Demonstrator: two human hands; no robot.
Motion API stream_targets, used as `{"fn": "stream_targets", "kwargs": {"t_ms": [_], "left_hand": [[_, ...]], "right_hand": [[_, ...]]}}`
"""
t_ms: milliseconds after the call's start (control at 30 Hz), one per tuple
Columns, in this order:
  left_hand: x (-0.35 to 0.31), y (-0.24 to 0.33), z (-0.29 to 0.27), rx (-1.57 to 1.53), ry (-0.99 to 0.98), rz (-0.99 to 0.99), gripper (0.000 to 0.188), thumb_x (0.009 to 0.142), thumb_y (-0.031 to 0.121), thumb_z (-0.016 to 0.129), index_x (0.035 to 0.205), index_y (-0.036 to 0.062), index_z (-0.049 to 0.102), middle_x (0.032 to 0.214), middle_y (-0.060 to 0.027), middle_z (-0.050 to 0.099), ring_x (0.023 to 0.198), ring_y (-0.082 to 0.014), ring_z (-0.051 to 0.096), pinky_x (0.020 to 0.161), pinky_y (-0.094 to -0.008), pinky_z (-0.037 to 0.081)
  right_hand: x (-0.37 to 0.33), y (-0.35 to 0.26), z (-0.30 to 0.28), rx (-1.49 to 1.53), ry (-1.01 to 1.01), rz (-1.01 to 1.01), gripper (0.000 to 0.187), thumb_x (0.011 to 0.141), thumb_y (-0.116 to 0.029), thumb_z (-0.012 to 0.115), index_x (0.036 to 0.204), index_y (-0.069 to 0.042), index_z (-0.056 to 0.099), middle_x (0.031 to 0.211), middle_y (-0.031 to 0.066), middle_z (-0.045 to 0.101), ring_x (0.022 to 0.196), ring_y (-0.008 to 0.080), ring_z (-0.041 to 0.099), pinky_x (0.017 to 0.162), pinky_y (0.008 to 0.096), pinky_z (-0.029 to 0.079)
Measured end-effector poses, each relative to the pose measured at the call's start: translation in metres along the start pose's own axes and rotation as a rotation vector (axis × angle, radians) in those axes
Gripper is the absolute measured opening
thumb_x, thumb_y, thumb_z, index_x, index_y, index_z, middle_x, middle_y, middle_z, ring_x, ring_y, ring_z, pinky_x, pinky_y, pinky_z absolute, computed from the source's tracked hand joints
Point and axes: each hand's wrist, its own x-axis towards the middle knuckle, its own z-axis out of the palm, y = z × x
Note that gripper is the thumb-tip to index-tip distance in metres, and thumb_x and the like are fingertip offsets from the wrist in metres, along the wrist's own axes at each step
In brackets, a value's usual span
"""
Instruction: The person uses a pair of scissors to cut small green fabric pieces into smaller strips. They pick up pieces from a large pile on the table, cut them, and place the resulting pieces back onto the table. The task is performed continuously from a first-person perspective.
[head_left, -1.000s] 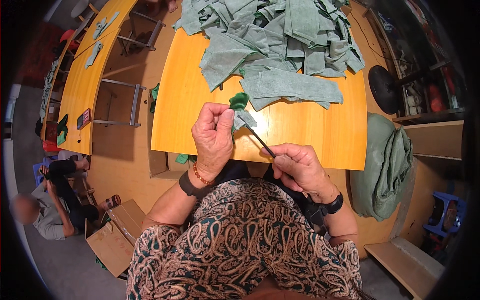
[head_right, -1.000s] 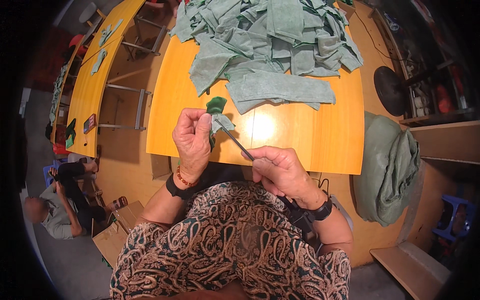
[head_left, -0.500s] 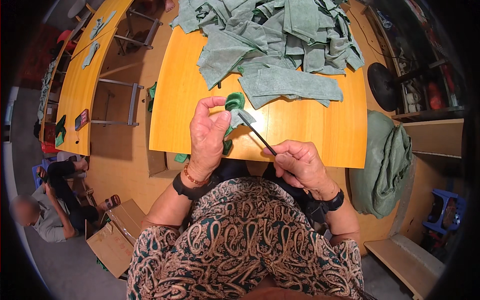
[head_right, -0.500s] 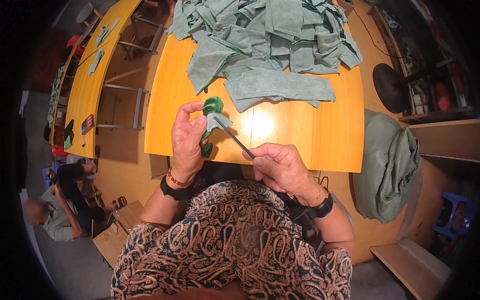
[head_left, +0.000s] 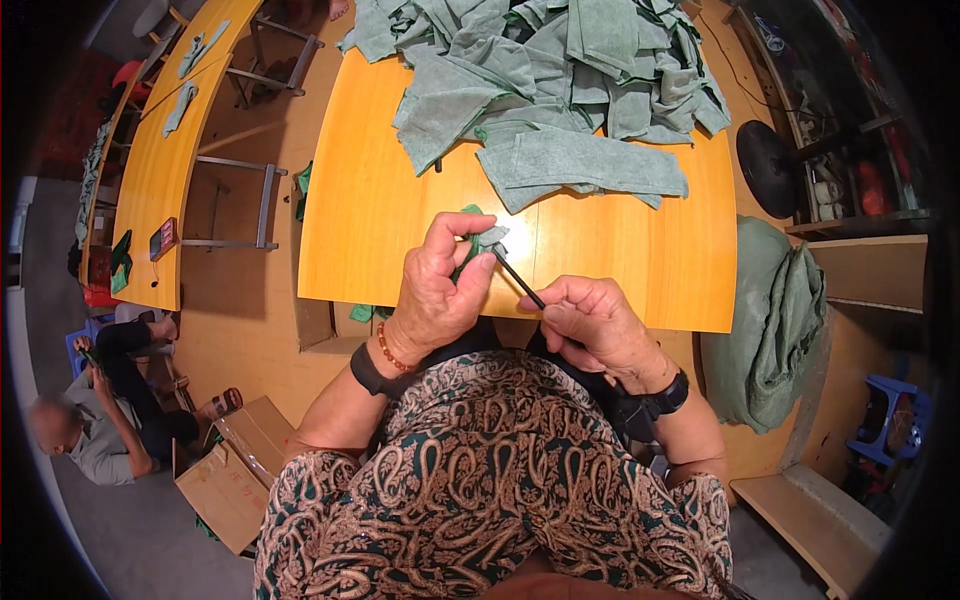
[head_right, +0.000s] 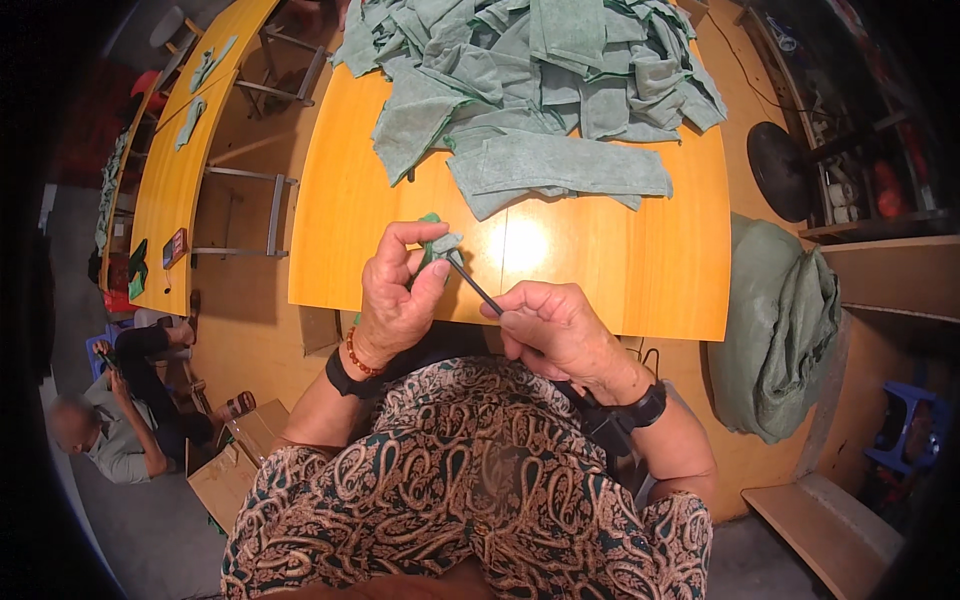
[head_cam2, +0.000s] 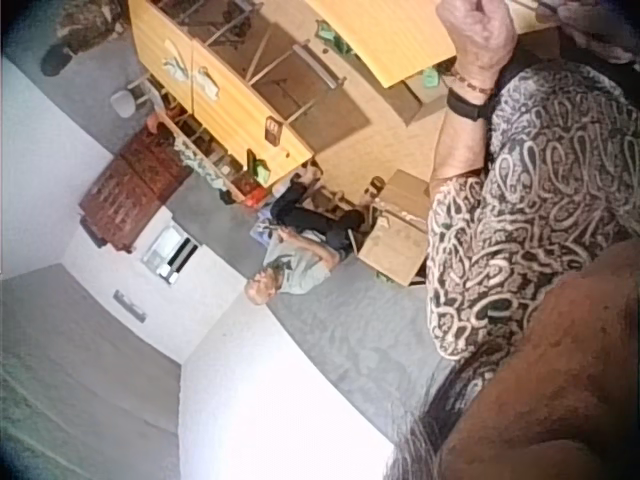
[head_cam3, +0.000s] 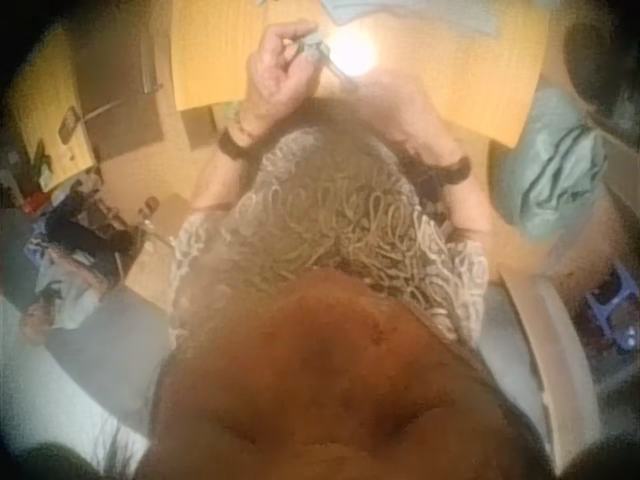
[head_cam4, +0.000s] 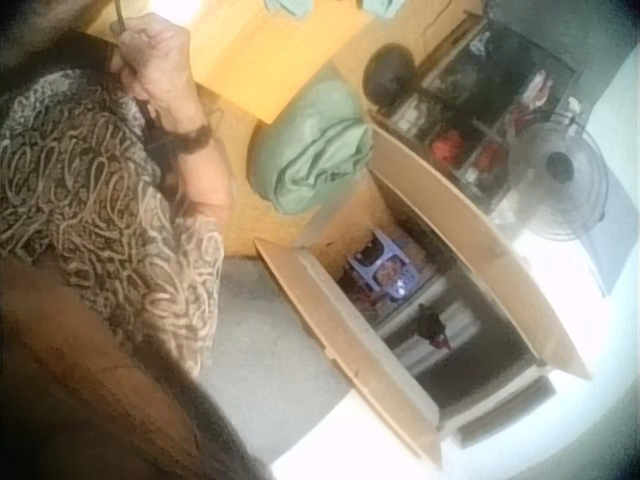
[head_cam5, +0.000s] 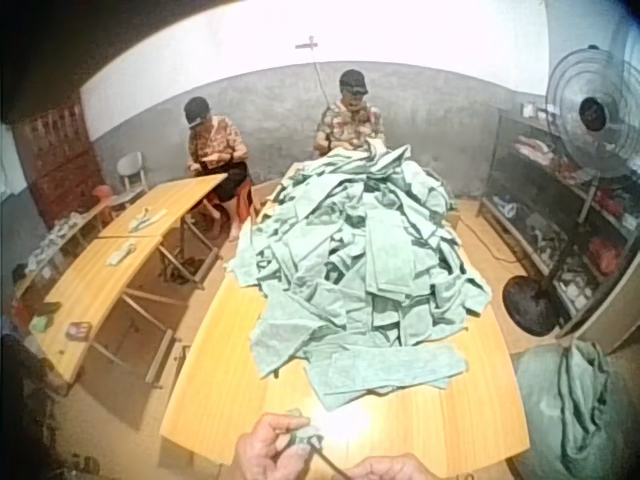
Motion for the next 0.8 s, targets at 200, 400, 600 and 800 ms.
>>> {"fn": "stream_targets", "kwargs": {"t_ms": [200,400,600,800], "left_hand": [[0.015,0.017,-0.018,-0.028,-0.060,-0.100,0.038,0.084,0.000,0.058,0.119,-0.0015,0.043,0.077,-0.0137,0.069,0.072,-0.0165,0.067,0.070,-0.0271,0.050],[0.018,0.015,-0.019,-0.047,0.020,-0.060,0.031,0.083,0.000,0.059,0.111,-0.0019,0.046,0.080,-0.0136,0.070,0.075,-0.0163,0.068,0.070,-0.0265,0.050],[0.010,0.011,-0.016,0.046,-0.054,-0.013,0.022,0.080,-0.001,0.059,0.101,0.0004,0.054,0.064,-0.0042,0.054,0.058,-0.0114,0.055,0.056,-0.0267,0.044],[0.000,0.012,-0.005,0.058,-0.109,0.008,0.020,0.084,0.004,0.062,0.102,0.0032,0.053,0.062,-0.0005,0.046,0.054,-0.0088,0.045,0.051,-0.0280,0.038]], "right_hand": [[-0.005,-0.016,-0.018,-0.159,-0.076,-0.045,0.017,0.098,-0.009,0.057,0.111,-0.001,0.064,0.068,0.0040,0.060,0.043,0.0018,0.042,0.037,0.0173,0.030],[-0.001,-0.025,-0.021,-0.285,-0.089,-0.081,0.016,0.098,-0.009,0.056,0.110,-0.001,0.064,0.068,0.0031,0.061,0.043,0.0015,0.043,0.038,0.0176,0.031],[0.007,-0.021,-0.017,-0.268,-0.075,-0.062,0.017,0.098,-0.009,0.056,0.110,-0.002,0.065,0.068,0.0024,0.060,0.043,0.0015,0.043,0.038,0.0173,0.031],[0.013,-0.015,-0.007,-0.035,-0.090,-0.086,0.017,0.097,-0.013,0.059,0.108,-0.002,0.064,0.066,0.0022,0.059,0.042,0.0024,0.042,0.036,0.0176,0.028]]}}
